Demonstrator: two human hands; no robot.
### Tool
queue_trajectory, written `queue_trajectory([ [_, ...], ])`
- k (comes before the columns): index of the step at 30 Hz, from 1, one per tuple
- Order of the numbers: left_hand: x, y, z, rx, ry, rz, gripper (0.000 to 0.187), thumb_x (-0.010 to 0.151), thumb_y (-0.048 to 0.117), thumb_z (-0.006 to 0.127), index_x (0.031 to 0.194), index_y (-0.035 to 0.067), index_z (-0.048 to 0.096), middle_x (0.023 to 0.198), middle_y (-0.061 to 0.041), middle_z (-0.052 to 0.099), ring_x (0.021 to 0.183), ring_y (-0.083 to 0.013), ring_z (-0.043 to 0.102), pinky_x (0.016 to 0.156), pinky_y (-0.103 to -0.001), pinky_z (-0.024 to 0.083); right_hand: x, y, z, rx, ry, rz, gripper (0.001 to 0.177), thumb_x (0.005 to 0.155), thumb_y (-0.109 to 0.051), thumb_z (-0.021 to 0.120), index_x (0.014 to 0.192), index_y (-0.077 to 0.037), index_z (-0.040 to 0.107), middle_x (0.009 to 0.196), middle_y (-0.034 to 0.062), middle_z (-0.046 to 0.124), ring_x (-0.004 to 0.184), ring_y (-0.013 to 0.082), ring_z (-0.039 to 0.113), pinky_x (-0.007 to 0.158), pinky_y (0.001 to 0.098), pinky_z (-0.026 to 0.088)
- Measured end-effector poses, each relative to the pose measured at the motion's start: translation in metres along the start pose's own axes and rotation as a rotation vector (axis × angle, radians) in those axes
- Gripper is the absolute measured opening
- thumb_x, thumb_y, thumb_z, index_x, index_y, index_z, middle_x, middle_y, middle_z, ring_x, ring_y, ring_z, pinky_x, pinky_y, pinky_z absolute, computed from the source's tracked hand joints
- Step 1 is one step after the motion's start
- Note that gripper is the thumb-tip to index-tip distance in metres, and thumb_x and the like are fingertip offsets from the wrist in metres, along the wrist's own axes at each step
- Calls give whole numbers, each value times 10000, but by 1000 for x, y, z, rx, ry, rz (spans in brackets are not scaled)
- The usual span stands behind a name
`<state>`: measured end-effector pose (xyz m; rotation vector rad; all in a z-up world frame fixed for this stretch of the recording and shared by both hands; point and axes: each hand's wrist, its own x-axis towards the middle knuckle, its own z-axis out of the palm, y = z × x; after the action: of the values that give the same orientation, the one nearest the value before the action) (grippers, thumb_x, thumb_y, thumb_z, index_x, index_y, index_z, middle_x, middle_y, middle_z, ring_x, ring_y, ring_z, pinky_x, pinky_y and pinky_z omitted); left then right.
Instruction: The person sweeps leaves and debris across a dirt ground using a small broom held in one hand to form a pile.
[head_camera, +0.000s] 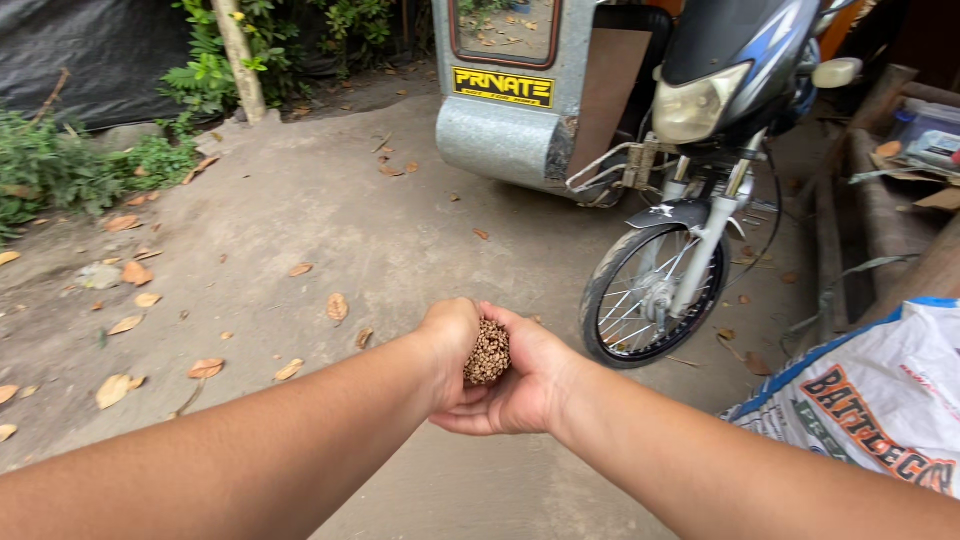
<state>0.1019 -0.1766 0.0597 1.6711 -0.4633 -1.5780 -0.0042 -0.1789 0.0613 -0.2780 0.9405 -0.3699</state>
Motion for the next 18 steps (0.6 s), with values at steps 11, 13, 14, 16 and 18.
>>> queue_trajectory([
  [11, 31, 28, 8, 343, -78, 18, 562, 1049, 501, 273, 1497, 196, 422, 1458, -96, 617, 1370, -288, 506, 1163, -512, 380, 5, -79, -117, 161, 353, -27, 311, 928, -240, 698, 1122, -12, 615, 1065, 233, 651, 963, 371, 697, 776, 481, 641],
  [13, 43, 31, -8, 266, 5, -9, 540, 1036, 501, 308, 1444, 198, 492, 1407, -70, 669, 1306, -265, 541, 1145, -505, 389, 25, -88, -127, 92, 322, -3, 204, 887, -199, 735, 982, -48, 636, 922, 159, 693, 822, 294, 722, 653, 401, 656],
  [14, 49, 31, -17, 226, 46, -24, 530, 1030, 500, 325, 1418, 200, 527, 1382, -56, 695, 1274, -254, 559, 1136, -502, 393, 34, -90, -127, 23, 313, -6, 184, 865, -195, 741, 928, -63, 629, 869, 148, 685, 769, 284, 715, 602, 378, 640],
  [16, 56, 29, -39, 166, 144, -54, 498, 1031, 470, 341, 1379, 181, 549, 1344, -54, 717, 1201, -248, 572, 1106, -496, 423, 53, -88, -118, -97, 270, 52, 189, 834, -187, 753, 879, -66, 616, 814, 138, 672, 711, 272, 707, 546, 356, 620],
  [18, 61, 29, -59, 119, 234, -73, 469, 1029, 456, 350, 1342, 178, 562, 1302, -47, 731, 1133, -239, 575, 1075, -490, 440, 70, -76, -101, -199, 195, 173, 225, 814, -179, 766, 887, -41, 604, 812, 137, 663, 702, 267, 705, 537, 357, 612],
])
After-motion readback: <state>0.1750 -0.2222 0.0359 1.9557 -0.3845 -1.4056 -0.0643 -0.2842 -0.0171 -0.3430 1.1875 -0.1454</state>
